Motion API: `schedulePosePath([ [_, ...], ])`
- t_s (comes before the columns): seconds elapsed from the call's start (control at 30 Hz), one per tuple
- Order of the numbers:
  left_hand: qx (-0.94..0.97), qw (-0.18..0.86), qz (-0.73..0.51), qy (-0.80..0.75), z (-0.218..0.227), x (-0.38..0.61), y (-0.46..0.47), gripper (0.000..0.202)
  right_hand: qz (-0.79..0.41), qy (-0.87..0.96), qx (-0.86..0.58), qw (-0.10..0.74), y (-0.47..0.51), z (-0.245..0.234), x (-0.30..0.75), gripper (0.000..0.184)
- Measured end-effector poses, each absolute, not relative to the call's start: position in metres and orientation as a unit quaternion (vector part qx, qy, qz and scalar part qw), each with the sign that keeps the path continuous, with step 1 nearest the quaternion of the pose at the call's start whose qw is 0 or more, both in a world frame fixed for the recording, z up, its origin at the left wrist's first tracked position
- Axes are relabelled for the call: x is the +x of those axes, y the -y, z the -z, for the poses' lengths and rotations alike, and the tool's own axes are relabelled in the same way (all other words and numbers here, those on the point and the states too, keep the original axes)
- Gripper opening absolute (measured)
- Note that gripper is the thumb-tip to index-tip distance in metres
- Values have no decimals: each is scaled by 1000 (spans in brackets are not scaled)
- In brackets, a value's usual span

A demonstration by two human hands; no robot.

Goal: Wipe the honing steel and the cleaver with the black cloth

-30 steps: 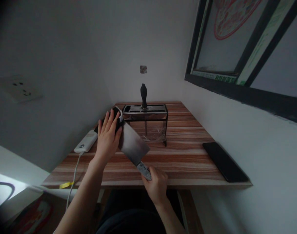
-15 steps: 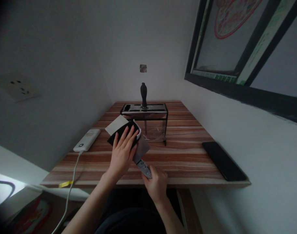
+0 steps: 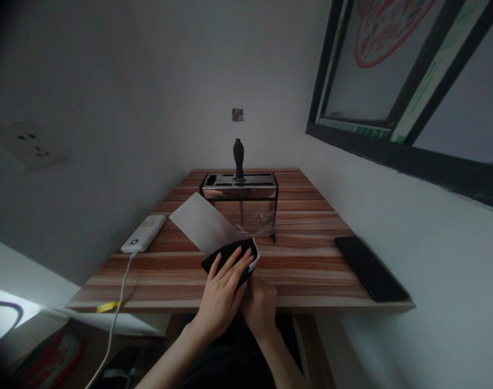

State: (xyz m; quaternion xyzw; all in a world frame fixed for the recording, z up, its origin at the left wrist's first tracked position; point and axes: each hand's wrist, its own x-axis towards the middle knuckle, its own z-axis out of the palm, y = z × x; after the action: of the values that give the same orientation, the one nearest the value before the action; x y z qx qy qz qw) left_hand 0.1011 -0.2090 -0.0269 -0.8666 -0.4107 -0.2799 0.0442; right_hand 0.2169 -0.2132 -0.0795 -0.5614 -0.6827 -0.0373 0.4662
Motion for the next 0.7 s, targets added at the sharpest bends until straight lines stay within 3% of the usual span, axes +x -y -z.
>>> schedulePosePath([
  [0.5, -862, 61, 250, 437, 16, 109, 205, 50, 45, 673, -577, 461, 212, 82, 216, 29],
  [0.7, -850, 98, 240, 459, 4, 108, 196, 51, 31, 682, -581, 444, 211, 82, 216, 18],
])
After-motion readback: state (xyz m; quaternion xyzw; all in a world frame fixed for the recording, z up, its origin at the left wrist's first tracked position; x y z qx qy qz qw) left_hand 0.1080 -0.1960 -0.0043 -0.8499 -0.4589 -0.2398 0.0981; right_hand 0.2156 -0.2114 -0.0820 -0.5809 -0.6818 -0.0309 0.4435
